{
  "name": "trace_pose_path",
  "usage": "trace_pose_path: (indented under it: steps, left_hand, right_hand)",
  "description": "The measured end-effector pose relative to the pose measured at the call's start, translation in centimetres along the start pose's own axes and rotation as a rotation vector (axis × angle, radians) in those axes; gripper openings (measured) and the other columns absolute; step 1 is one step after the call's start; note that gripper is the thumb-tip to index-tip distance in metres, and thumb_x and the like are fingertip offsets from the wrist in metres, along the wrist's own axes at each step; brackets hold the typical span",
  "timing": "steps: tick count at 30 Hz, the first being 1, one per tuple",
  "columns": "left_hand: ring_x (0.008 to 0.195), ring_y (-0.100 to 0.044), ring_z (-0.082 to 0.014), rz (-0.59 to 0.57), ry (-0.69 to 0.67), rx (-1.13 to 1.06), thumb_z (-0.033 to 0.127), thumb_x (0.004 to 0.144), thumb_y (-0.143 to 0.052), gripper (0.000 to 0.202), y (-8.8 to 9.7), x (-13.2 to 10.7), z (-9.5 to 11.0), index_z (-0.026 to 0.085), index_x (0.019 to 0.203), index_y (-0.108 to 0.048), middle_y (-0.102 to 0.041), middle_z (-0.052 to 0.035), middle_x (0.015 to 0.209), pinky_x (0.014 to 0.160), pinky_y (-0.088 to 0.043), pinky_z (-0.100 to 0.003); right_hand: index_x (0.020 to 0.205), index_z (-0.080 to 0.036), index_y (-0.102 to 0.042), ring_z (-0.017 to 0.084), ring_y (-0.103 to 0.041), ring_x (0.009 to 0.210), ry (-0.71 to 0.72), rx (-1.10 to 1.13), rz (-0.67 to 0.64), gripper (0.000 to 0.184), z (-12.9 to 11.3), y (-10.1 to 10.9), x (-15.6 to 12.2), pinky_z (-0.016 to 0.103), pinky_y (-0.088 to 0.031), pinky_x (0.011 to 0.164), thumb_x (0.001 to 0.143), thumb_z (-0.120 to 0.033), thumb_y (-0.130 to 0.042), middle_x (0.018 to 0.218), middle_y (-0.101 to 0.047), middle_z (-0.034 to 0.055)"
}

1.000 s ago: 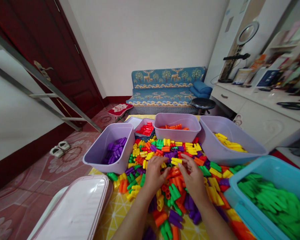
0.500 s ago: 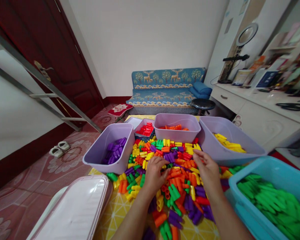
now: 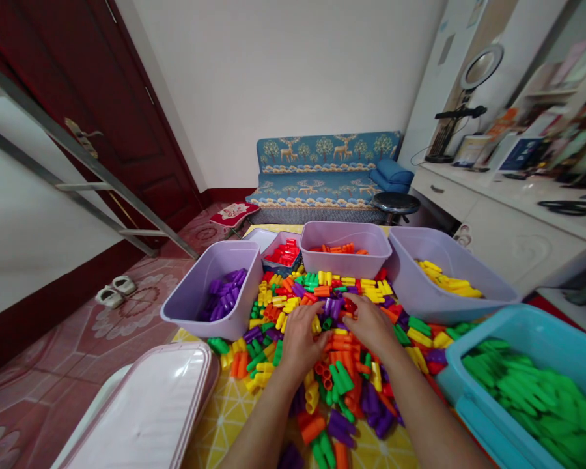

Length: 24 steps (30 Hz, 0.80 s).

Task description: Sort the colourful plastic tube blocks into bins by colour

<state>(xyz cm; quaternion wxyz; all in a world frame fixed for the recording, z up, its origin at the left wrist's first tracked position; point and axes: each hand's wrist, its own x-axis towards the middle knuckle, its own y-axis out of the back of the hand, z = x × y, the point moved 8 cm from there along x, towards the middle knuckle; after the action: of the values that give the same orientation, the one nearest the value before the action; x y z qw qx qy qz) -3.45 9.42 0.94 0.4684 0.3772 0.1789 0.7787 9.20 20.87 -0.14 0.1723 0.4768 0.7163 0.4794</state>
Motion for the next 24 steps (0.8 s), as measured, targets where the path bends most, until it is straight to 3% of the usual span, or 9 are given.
trace_pose_path:
  steps: [2,6,11,13,18,24]
  left_hand:
    - [0.105,-0.056,-0.0259,-0.009,0.007,0.007,0.015,0.067,-0.072,0.063,-0.1,0.0,0.0,0.026,0.126,-0.052,-0.064,-0.0044,0.111,0.093,-0.042,-0.044]
    - [0.107,-0.055,-0.0264,-0.018,0.001,0.017,0.015,0.066,-0.074,0.064,-0.2,0.0,-0.1,0.026,0.126,-0.053,-0.064,-0.0047,0.113,0.094,-0.042,-0.044]
    - [0.107,-0.055,-0.0260,-0.018,0.005,0.026,0.017,0.067,-0.074,0.063,-0.1,-0.1,-0.1,0.025,0.126,-0.053,-0.064,-0.0049,0.113,0.096,-0.041,-0.044]
    - [0.106,-0.055,-0.0259,-0.018,0.010,0.028,0.021,0.068,-0.075,0.063,0.0,-0.1,-0.1,0.025,0.127,-0.052,-0.065,-0.0049,0.111,0.094,-0.042,-0.043]
    - [0.110,-0.053,-0.0285,0.008,0.012,0.021,0.042,0.074,-0.072,0.062,0.1,-0.1,-0.2,0.020,0.128,-0.052,-0.061,-0.0111,0.118,0.094,-0.042,-0.044]
    - [0.106,-0.057,-0.0261,0.000,0.021,-0.075,0.047,0.078,-0.067,0.062,0.4,-0.2,-0.1,0.024,0.132,-0.049,-0.063,-0.0087,0.114,0.091,-0.044,-0.040]
  right_hand:
    - [0.117,-0.025,-0.064,0.020,-0.066,0.078,0.006,0.037,0.000,0.046,0.3,0.0,0.0,0.031,-0.049,0.070,0.072,-0.017,-0.056,0.101,-0.070,0.0061]
    - [0.121,-0.024,-0.062,0.023,-0.067,0.087,0.023,-0.045,0.043,0.053,0.2,0.1,-0.3,0.032,-0.048,0.073,0.069,-0.011,-0.055,0.111,-0.068,0.0090]
    - [0.117,-0.024,-0.064,0.028,-0.068,0.086,-0.040,-0.092,-0.005,0.046,0.3,0.0,-0.1,0.038,-0.048,0.076,0.071,-0.021,-0.058,0.093,-0.074,0.0091]
    - [0.111,-0.024,-0.066,0.027,-0.069,0.083,-0.075,0.031,0.023,0.040,0.6,0.4,-0.3,0.038,-0.050,0.074,0.071,-0.026,-0.061,0.091,-0.074,0.0081]
    - [0.106,-0.019,-0.063,0.022,-0.068,0.085,-0.082,0.696,0.014,0.038,0.2,0.4,-1.6,0.036,-0.053,0.078,0.070,-0.032,-0.067,0.095,-0.073,0.0063]
    - [0.104,-0.019,-0.064,0.023,-0.067,0.087,-0.068,0.805,0.054,0.037,-1.0,0.6,-2.6,0.039,-0.053,0.083,0.069,-0.029,-0.069,0.097,-0.072,0.0066]
